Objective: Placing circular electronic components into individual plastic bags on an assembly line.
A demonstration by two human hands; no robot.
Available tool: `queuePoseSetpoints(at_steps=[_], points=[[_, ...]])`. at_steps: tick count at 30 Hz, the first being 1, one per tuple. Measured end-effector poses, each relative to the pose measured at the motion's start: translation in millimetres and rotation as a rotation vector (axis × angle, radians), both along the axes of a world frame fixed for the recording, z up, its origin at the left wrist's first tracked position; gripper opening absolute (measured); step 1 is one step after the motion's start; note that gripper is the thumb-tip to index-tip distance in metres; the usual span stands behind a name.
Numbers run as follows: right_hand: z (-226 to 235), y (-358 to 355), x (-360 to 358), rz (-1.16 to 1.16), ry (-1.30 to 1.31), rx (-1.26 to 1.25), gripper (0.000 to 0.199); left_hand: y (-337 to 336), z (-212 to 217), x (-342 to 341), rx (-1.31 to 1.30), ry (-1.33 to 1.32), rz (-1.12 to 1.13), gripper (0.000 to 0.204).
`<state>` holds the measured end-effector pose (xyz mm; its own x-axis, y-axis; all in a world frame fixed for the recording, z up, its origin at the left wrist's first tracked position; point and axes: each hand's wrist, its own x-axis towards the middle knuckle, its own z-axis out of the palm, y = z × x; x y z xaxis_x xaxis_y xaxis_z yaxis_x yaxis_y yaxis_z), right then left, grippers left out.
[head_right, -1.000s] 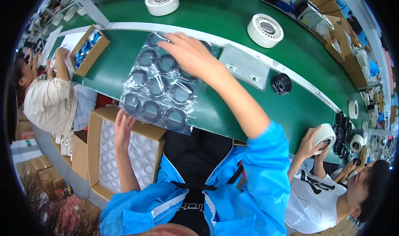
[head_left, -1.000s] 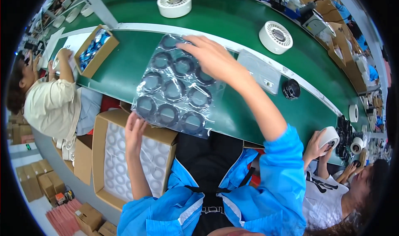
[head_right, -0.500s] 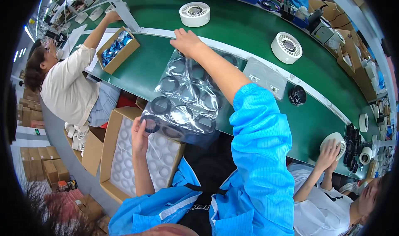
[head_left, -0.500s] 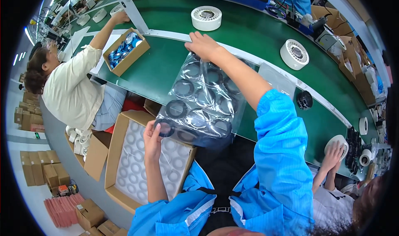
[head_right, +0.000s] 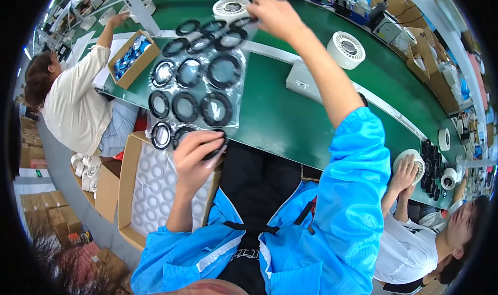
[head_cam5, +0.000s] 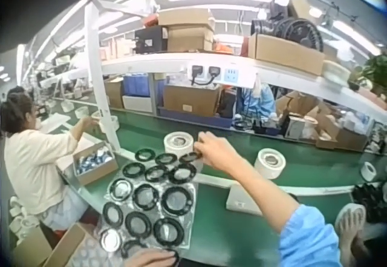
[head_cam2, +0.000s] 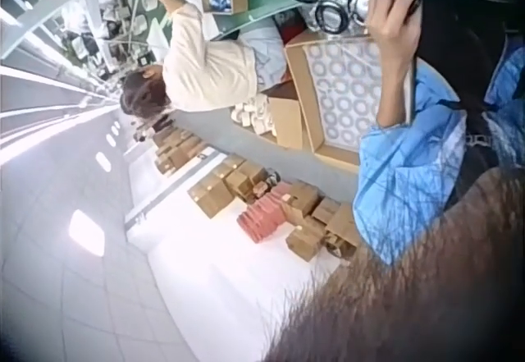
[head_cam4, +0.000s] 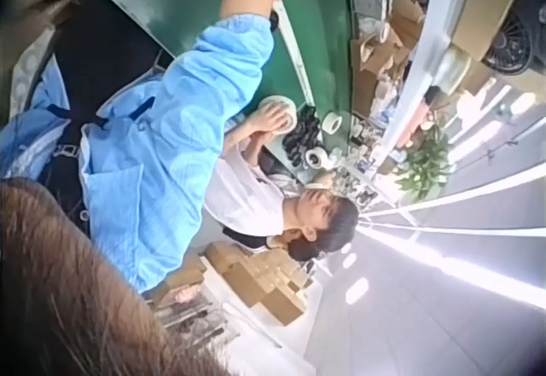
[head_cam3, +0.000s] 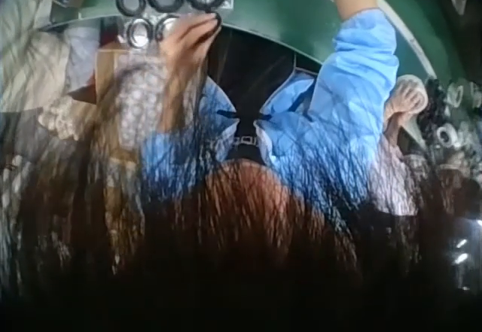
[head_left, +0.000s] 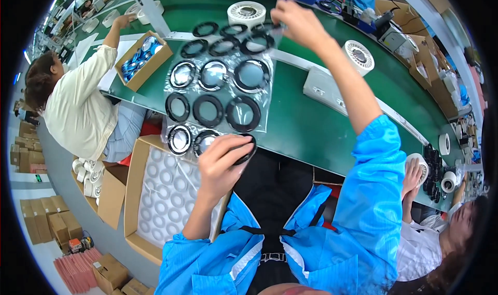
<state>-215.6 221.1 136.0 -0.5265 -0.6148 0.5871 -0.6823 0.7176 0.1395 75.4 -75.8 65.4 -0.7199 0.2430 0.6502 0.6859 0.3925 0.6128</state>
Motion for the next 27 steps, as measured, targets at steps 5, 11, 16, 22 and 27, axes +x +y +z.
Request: queuePoseSetpoints(at_steps=[5,11,16,22,27], points=[[-79.3,43.4,6.2,-0.312,-0.356,0.288,0.031,24.4,-79.3,14.0,-0.112,-0.016,-0.047,0.034],[-60.7,42.5,25.5,-0.425,-0.605,0.447,0.037,35.2,-106.2,32.8,-0.234,-0.009,0.024,0.022],[-57.4,-14.6,68.9,-0.202,-0.609,0.264,0.047,24.8,-98.0,68.4,-0.202,-0.124,-0.022,0.026],[-123.4,-24.1,140.3,-0.206,-0.412,0.004,0.039,21.2,-171.6,74.2,0.946,-1.301,-0.069,0.039],[-81.1,-66.4,211.2,-0.072,-0.537,-0.371,0.031,19.1,-187.9,44.4,1.265,-1.277,-0.255,0.038]])
